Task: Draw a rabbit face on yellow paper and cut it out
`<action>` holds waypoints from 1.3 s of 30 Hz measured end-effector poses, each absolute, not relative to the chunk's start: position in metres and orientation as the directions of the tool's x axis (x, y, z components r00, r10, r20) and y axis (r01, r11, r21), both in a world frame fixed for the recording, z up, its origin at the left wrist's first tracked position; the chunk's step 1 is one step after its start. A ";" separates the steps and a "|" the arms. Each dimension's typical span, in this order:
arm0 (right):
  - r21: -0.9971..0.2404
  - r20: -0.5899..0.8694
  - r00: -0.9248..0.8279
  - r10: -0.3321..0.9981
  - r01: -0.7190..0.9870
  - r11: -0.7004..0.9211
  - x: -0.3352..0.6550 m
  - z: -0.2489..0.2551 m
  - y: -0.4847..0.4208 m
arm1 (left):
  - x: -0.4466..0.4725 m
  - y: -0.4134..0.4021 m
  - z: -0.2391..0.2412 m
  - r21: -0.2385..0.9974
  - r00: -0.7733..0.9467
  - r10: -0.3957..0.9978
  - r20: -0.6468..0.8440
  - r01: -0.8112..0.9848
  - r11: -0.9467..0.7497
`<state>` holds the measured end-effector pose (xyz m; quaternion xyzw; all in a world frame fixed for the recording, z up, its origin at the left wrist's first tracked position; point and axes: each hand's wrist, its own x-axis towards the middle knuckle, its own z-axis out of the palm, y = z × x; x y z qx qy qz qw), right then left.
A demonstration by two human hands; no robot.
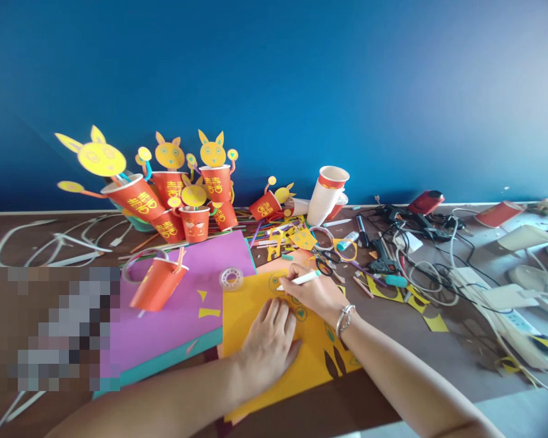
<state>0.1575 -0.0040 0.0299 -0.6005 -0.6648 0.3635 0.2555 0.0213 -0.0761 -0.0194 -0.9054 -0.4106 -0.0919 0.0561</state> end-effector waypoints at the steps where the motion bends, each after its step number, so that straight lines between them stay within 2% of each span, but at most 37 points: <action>1: -0.772 -0.097 -0.150 0.984 0.635 0.021 0.156 0.036 -0.005 | 0.021 -0.076 -0.019 -0.029 0.648 0.733 0.209 0.753 -0.657; 5: -0.771 -0.082 -0.173 0.982 0.635 0.048 0.155 0.038 -0.005 | 0.021 -0.076 -0.019 -0.045 0.649 0.732 0.206 0.754 -0.655; 11: -0.864 0.050 -0.192 0.980 0.484 0.139 0.159 -0.004 0.005 | 0.022 -0.076 -0.017 -0.064 0.653 0.729 0.204 0.753 -0.655; 15: -0.916 0.013 -0.170 0.985 0.394 0.080 0.160 -0.017 0.008 | 0.022 -0.076 -0.017 -0.057 0.649 0.731 0.211 0.755 -0.654; 24: -0.827 -0.027 -0.189 0.982 0.556 0.085 0.158 0.025 -0.002 | 0.021 -0.075 -0.016 -0.060 0.648 0.733 0.207 0.756 -0.651; 32: -0.914 0.003 -0.144 0.990 0.400 0.062 0.159 -0.012 0.006 | 0.022 -0.076 -0.018 -0.044 0.646 0.729 0.226 0.755 -0.655; 39: -0.898 0.058 -0.187 0.981 0.419 0.133 0.158 -0.008 0.006 | 0.022 -0.075 -0.017 -0.047 0.654 0.723 0.224 0.748 -0.662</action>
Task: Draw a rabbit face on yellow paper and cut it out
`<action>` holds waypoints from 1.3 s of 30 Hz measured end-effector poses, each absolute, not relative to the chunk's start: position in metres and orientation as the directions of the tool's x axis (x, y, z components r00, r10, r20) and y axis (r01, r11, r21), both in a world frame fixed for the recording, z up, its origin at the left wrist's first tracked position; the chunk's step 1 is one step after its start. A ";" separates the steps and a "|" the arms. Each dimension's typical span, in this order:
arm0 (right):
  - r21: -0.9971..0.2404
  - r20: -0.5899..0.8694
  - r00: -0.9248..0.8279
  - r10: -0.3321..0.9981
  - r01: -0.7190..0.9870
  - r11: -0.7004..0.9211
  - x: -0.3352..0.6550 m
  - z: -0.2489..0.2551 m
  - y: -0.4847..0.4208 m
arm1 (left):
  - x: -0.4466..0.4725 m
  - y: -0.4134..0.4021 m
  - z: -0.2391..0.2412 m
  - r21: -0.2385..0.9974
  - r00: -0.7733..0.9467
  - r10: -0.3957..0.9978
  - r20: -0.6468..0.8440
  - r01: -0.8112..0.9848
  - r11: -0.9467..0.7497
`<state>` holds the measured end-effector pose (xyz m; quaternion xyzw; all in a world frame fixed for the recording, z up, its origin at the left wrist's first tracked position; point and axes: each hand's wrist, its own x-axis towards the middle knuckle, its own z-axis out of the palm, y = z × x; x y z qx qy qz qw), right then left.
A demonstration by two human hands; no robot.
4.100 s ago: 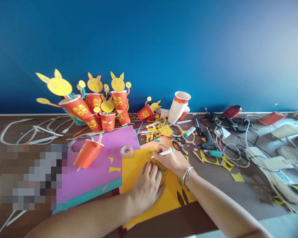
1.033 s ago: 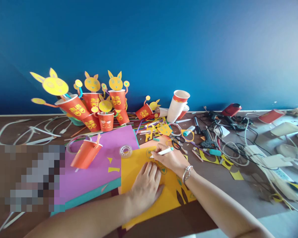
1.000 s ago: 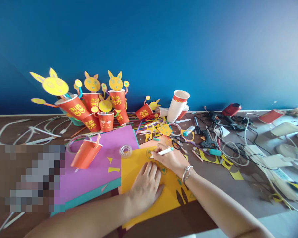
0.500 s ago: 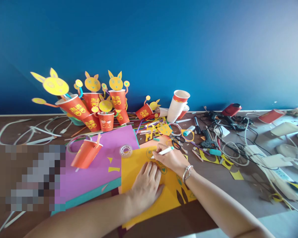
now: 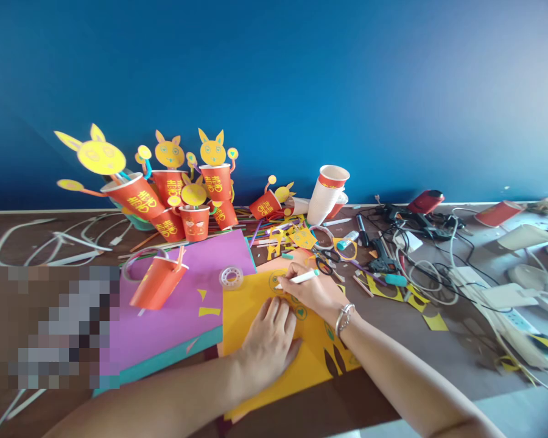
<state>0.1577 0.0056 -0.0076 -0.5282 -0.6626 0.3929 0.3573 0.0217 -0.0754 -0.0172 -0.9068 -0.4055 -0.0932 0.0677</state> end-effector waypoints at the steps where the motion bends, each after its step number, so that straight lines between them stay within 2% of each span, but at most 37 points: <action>1: -0.899 0.065 -0.188 0.980 0.415 0.139 0.157 -0.007 0.006 | 0.022 -0.075 -0.017 -0.048 0.653 0.722 0.229 0.748 -0.662; 5: -0.936 0.048 -0.141 0.989 0.341 0.094 0.159 -0.011 0.006 | 0.022 -0.076 -0.018 -0.045 0.649 0.723 0.239 0.751 -0.659; 10: -0.995 -0.060 0.014 0.998 -0.077 -0.059 0.164 -0.014 0.011 | 0.022 -0.076 -0.020 -0.039 0.635 0.728 0.258 0.760 -0.648; 12: -0.988 -0.084 0.054 0.995 -0.138 -0.076 0.165 -0.013 0.013 | 0.022 -0.076 -0.020 -0.039 0.634 0.727 0.264 0.760 -0.649; 17: -0.994 -0.067 0.098 0.993 -0.092 -0.058 0.166 -0.007 0.016 | 0.021 -0.077 -0.019 -0.033 0.638 0.728 0.252 0.757 -0.652; 26: -0.999 -0.037 0.008 0.999 0.017 -0.037 0.169 0.000 0.013 | 0.022 -0.077 -0.019 -0.012 0.637 0.734 0.237 0.757 -0.653; 34: -0.999 -0.040 0.005 0.999 -0.012 -0.040 0.168 -0.002 0.014 | 0.021 -0.076 -0.020 -0.021 0.641 0.727 0.246 0.754 -0.657; 39: -0.994 -0.022 -0.077 0.997 0.107 -0.014 0.169 -0.002 0.009 | 0.022 -0.076 -0.020 -0.008 0.641 0.733 0.228 0.754 -0.657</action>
